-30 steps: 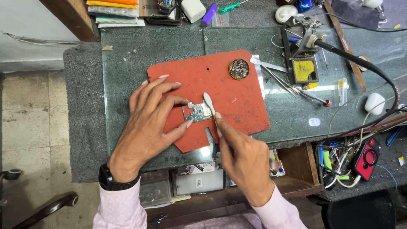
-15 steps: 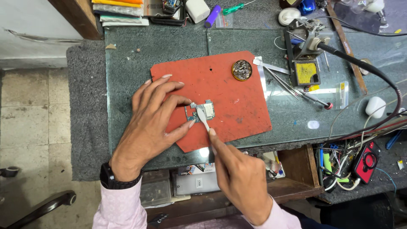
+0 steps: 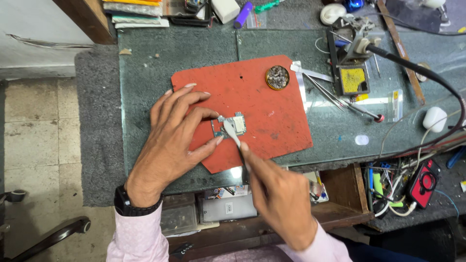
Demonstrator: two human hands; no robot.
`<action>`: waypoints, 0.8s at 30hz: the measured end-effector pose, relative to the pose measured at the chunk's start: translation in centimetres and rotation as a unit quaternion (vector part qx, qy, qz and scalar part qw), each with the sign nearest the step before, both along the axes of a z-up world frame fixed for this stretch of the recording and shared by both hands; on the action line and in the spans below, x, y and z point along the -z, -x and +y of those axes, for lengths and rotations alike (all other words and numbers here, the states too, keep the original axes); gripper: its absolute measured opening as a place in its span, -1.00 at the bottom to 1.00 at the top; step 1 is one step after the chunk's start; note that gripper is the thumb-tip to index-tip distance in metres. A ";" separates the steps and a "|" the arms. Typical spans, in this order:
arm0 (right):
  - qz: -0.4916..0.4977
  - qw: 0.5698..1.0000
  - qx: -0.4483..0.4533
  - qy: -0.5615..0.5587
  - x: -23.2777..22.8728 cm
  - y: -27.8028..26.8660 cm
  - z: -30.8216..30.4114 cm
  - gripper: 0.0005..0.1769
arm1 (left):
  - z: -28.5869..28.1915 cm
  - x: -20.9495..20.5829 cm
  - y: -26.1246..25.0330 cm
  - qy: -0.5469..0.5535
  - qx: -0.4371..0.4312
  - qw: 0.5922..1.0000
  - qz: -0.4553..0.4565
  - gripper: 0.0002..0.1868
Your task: The person uses a toothbrush to scrub a small circuit board placed on a red mat. They hold the board steady with their left hand while scrubbing with their right hand, focusing on a specific area of the board.
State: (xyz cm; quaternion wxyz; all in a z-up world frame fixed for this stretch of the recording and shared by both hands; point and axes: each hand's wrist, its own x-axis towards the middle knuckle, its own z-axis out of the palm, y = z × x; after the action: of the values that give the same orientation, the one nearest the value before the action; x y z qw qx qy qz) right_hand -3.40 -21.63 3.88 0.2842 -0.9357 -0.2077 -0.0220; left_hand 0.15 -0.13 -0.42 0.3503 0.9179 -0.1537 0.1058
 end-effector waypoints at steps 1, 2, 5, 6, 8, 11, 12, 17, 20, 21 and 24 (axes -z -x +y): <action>-0.014 1.000 -0.002 -0.001 0.2 -0.3 0.0 -0.48 | 0.0 0.0 0.0 -0.002 0.001 1.000 -0.001 -0.60; -0.029 1.000 -0.004 -0.001 0.4 -0.4 0.0 -0.50 | 0.0 0.1 0.0 -0.005 0.001 1.000 -0.002 -0.59; -0.036 0.999 -0.018 -0.017 0.7 -0.2 0.1 -0.46 | -0.1 -0.2 0.1 -0.005 -0.001 1.000 -0.003 -0.59; -0.033 0.999 -0.024 -0.024 0.7 0.2 0.1 -0.43 | 0.0 -0.2 0.0 -0.003 -0.002 1.000 -0.003 -0.59; -0.007 1.000 -0.016 -0.015 0.7 1.1 -0.4 -0.44 | 0.0 -0.1 0.1 -0.005 -0.002 1.000 -0.005 -0.59; 0.001 1.000 -0.001 -0.013 1.3 1.0 -1.0 -0.46 | 0.0 0.1 0.0 -0.003 0.001 1.000 -0.007 -0.59; -0.002 1.000 0.005 -0.015 1.6 0.6 -1.0 -0.47 | 0.1 0.1 0.1 -0.002 0.002 1.000 -0.008 -0.59; -0.020 1.000 -0.021 -0.011 1.3 0.1 -0.4 -0.47 | 0.0 -0.2 0.1 -0.002 0.003 1.000 -0.002 -0.60; 0.004 1.000 -0.013 0.014 0.1 0.9 -0.3 -0.45 | 0.0 -0.1 0.2 0.004 0.006 1.000 -0.005 -0.59; 0.012 1.000 -0.007 0.023 -0.1 1.1 -0.3 -0.45 | 0.1 -0.1 0.2 0.003 0.008 1.000 -0.007 -0.59; -0.024 0.999 -0.020 0.009 0.6 0.0 -0.2 -0.49 | 0.1 0.2 0.2 0.001 0.007 1.000 -0.008 -0.56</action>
State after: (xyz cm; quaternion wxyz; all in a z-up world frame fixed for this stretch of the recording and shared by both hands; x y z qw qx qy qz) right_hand -3.44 -21.87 3.32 0.2713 -0.9329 -0.2339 -0.0373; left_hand -0.04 0.00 -0.59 0.3510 0.9154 -0.1631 0.1105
